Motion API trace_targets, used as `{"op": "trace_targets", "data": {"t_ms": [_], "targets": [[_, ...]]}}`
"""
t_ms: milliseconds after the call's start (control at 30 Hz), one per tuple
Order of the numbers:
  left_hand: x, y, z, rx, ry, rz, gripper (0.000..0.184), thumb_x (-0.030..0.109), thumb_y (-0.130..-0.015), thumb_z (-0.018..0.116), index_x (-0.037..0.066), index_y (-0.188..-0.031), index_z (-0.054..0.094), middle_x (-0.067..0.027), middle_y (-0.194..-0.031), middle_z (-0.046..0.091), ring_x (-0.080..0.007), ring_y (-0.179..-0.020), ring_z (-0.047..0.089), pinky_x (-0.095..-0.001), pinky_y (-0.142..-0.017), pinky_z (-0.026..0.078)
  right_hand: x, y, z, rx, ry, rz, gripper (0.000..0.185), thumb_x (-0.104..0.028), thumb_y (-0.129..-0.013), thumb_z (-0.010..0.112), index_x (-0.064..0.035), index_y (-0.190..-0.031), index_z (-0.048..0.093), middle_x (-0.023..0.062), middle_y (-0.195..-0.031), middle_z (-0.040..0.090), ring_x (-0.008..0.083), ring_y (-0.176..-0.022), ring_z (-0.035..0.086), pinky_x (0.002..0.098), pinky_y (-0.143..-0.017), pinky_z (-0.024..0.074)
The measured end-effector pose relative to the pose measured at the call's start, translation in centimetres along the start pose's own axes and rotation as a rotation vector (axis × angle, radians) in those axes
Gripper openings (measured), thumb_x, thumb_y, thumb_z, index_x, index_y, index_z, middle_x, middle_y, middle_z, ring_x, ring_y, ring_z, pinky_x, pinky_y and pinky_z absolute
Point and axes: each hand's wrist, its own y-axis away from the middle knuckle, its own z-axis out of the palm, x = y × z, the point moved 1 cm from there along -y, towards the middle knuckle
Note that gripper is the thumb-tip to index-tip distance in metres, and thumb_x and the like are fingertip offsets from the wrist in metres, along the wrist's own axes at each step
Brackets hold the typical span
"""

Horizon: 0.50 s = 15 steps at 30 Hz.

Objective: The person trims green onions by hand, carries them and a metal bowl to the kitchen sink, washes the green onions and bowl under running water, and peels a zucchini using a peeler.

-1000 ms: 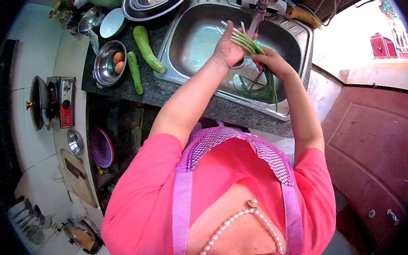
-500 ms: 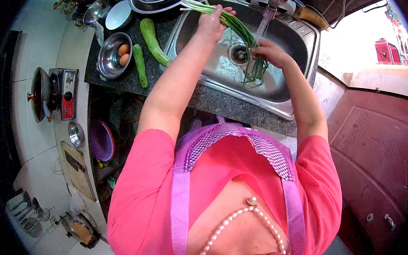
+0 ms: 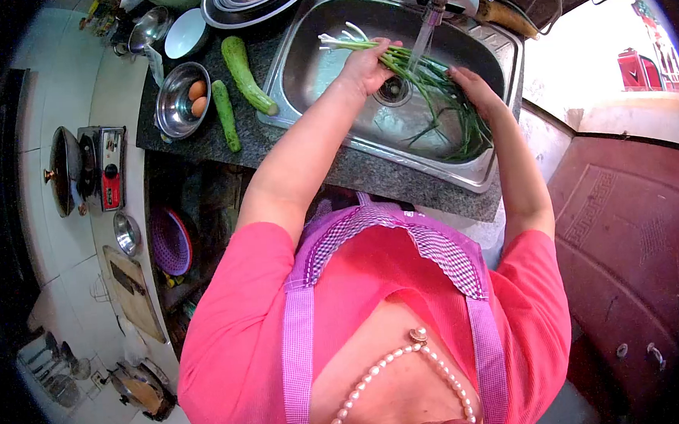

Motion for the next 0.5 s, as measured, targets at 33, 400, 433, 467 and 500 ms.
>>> {"op": "trace_targets", "data": {"t_ms": [33, 400, 433, 467, 500], "targets": [[-0.4, -0.3, -0.2, 0.049, 0.018, -0.012, 0.013, 0.011, -0.085, 0.051, 0.010, -0.098, 0.047, -0.0146, -0.099, 0.057, -0.0285, -0.090, 0.055, -0.0495, -0.079, 0.045, -0.2, 0.3, 0.2, 0.053, 0.074, -0.117, 0.054, -0.041, -0.084, 0.052, -0.0007, -0.120, 0.044, 0.0094, -0.108, 0.053, 0.0196, -0.095, 0.051, 0.0298, -0.082, 0.0403], [-0.5, -0.2, 0.1, 0.283, 0.104, -0.035, 0.023, 0.014, -0.085, 0.053, 0.003, -0.103, 0.046, -0.0138, -0.098, 0.055, -0.0288, -0.091, 0.053, -0.0480, -0.085, 0.043, -2.0, 2.8, 6.3, 0.230, 0.516, -0.407, 0.062, -0.013, -0.075, 0.059, -0.0150, -0.130, 0.030, 0.0141, -0.112, 0.053, 0.0298, -0.098, 0.054, 0.0341, -0.085, 0.0407], [-0.3, 0.2, 0.3, 0.276, 0.064, 0.002, 0.023, 0.013, -0.082, 0.057, 0.004, -0.101, 0.048, -0.0122, -0.095, 0.056, -0.0275, -0.090, 0.054, -0.0465, -0.084, 0.043, -1.4, 2.0, 6.2, 0.151, 0.460, -0.441, 0.056, -0.013, -0.076, 0.058, -0.0131, -0.127, 0.035, 0.0136, -0.110, 0.054, 0.0278, -0.097, 0.054, 0.0333, -0.085, 0.0404], [-0.1, 0.6, 0.6, 0.269, 0.025, 0.036, 0.023, 0.012, -0.080, 0.061, 0.004, -0.098, 0.050, -0.0106, -0.093, 0.057, -0.0262, -0.088, 0.055, -0.0449, -0.082, 0.044, -0.7, 1.0, 5.7, 0.073, 0.403, -0.473, 0.050, -0.013, -0.077, 0.057, -0.0113, -0.124, 0.040, 0.0131, -0.108, 0.055, 0.0258, -0.097, 0.054, 0.0326, -0.085, 0.0402], [-0.1, 1.1, 1.0, 0.209, -0.017, 0.053, 0.022, 0.010, -0.077, 0.063, 0.005, -0.096, 0.051, -0.0092, -0.090, 0.057, -0.0251, -0.086, 0.055, -0.0438, -0.081, 0.044, -0.7, 0.4, 5.6, -0.002, 0.347, -0.503, 0.044, -0.013, -0.078, 0.056, -0.0094, -0.121, 0.044, 0.0126, -0.106, 0.056, 0.0238, -0.096, 0.054, 0.0319, -0.085, 0.0399]]}}
